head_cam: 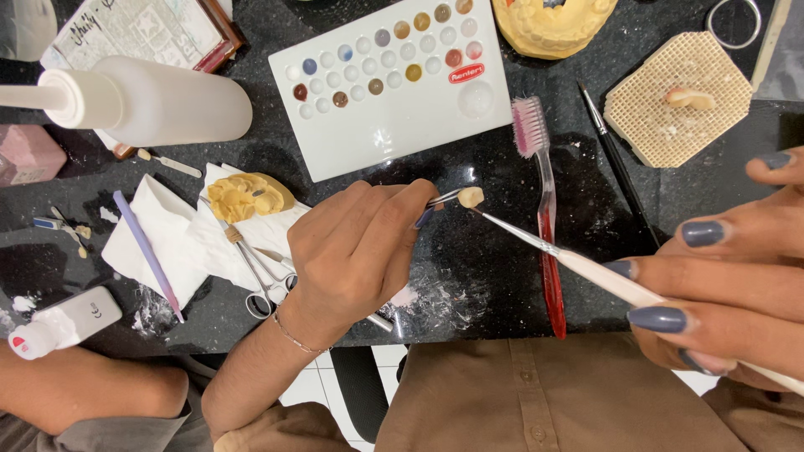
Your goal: The person holds a small dental crown with tweezers in one hand and uses a fine brush in the other to apply and shape ceramic material on the crown, dipping the brush into a shade palette and adding liquid from a squeeze bottle. They occasionally reposition the crown with the tweezers while continuing to build up the material.
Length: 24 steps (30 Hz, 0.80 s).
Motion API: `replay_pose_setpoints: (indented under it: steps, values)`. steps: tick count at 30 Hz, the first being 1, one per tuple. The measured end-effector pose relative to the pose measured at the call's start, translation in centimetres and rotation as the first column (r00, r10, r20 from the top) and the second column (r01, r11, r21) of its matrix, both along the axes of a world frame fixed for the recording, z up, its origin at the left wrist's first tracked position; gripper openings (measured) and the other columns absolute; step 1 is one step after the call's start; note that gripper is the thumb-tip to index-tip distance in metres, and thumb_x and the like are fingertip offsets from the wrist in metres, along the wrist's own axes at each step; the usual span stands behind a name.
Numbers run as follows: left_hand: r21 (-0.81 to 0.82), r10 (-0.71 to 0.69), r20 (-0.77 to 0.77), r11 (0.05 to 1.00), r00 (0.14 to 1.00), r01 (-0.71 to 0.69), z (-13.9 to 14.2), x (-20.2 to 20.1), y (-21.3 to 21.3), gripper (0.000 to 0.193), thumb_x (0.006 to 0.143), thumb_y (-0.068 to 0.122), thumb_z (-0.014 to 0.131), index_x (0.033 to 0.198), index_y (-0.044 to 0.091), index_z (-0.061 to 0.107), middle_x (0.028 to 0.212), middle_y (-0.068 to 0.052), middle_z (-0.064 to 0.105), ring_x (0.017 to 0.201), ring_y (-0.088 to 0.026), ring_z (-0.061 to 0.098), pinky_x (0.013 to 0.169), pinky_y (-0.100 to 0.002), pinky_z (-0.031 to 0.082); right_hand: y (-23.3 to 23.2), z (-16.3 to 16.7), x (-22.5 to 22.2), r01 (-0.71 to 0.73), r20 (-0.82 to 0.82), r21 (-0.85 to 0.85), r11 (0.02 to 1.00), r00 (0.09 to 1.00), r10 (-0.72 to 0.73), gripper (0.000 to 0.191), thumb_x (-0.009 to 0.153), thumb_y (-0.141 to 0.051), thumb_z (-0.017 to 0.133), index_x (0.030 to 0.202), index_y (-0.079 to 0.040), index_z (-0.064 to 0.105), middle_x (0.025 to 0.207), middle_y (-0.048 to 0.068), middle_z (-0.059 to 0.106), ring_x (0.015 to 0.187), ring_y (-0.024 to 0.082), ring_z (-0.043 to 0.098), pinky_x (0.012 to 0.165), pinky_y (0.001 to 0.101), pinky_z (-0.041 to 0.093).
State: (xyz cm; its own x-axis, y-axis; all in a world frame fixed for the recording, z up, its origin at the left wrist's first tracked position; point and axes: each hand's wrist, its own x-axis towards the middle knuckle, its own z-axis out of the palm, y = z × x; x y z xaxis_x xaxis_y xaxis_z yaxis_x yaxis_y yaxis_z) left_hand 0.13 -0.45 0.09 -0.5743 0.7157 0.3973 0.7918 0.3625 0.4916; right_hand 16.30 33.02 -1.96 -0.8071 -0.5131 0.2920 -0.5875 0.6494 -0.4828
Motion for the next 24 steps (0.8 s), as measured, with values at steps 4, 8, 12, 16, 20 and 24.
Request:
replay_pose_setpoints:
  steps: [4, 8, 12, 16, 20, 24]
  values:
    - [-0.015, 0.002, 0.012, 1.000, 1.000, -0.002, 0.14, 0.03, -0.12, 0.033, 0.084, -0.009, 0.074, 0.116, -0.001, 0.068, 0.090, -0.009, 0.069, 0.072, -0.021, 0.064, 0.061, -0.032, 0.049, -0.11, 0.08, 0.06, 0.005, -0.014, -0.004, 1.000, 1.000, -0.005, 0.024, 0.089, -0.036, 0.067, 0.113, -0.032, 0.065, 0.123, -0.014, 0.072, 0.125, 0.007, 0.055, 0.122, 0.0573, 0.031]
    - [-0.013, 0.000, 0.016, 1.000, 1.000, 0.000, 0.13, -0.04, -0.10, 0.033, 0.084, -0.009, 0.074, 0.116, -0.001, 0.068, 0.091, -0.010, 0.069, 0.073, -0.020, 0.064, 0.061, -0.032, 0.049, 0.00, 0.00, 0.18, 0.012, -0.022, -0.009, 1.000, 1.000, -0.013, 0.025, 0.088, -0.036, 0.068, 0.113, -0.032, 0.065, 0.122, -0.013, 0.072, 0.125, 0.008, 0.054, 0.122, 0.0571, 0.031]
    - [0.000, 0.010, 0.012, 1.000, 1.000, -0.010, 0.08, 0.08, -0.03, 0.033, 0.085, -0.010, 0.074, 0.117, -0.001, 0.068, 0.092, -0.009, 0.069, 0.074, -0.020, 0.065, 0.062, -0.032, 0.049, -0.09, 0.11, -0.01, 0.012, -0.027, -0.014, 1.000, 1.000, -0.012, 0.025, 0.088, -0.037, 0.068, 0.113, -0.032, 0.065, 0.122, -0.013, 0.071, 0.125, 0.008, 0.054, 0.122, 0.0569, 0.031]
    - [-0.008, 0.005, 0.011, 1.000, 1.000, -0.004, 0.07, 0.04, -0.09, 0.034, 0.084, -0.010, 0.074, 0.116, -0.001, 0.068, 0.090, -0.009, 0.069, 0.072, -0.021, 0.064, 0.061, -0.033, 0.049, -0.32, 0.37, -0.15, 0.013, -0.028, -0.012, 1.000, 1.000, -0.014, 0.026, 0.087, -0.037, 0.069, 0.113, -0.032, 0.065, 0.122, -0.013, 0.071, 0.125, 0.008, 0.054, 0.122, 0.0567, 0.031]
    - [-0.007, 0.005, 0.012, 1.000, 1.000, -0.005, 0.04, 0.03, -0.06, 0.035, 0.084, -0.010, 0.074, 0.117, -0.001, 0.068, 0.092, -0.009, 0.070, 0.073, -0.020, 0.065, 0.062, -0.032, 0.049, -0.46, 0.47, -0.15, 0.021, -0.026, -0.015, 1.000, 0.999, -0.021, 0.026, 0.087, -0.038, 0.070, 0.112, -0.032, 0.065, 0.122, -0.013, 0.071, 0.125, 0.009, 0.053, 0.122, 0.0564, 0.031]
    - [-0.019, 0.001, 0.014, 1.000, 1.000, -0.001, 0.10, 0.01, -0.14, 0.034, 0.082, -0.010, 0.074, 0.115, -0.002, 0.068, 0.089, -0.009, 0.069, 0.070, -0.020, 0.063, 0.060, -0.033, 0.048, -0.48, 0.45, -0.19, 0.021, -0.029, -0.018, 1.000, 0.999, -0.022, 0.027, 0.087, -0.038, 0.071, 0.112, -0.032, 0.065, 0.122, -0.013, 0.071, 0.125, 0.009, 0.053, 0.122, 0.0562, 0.030]
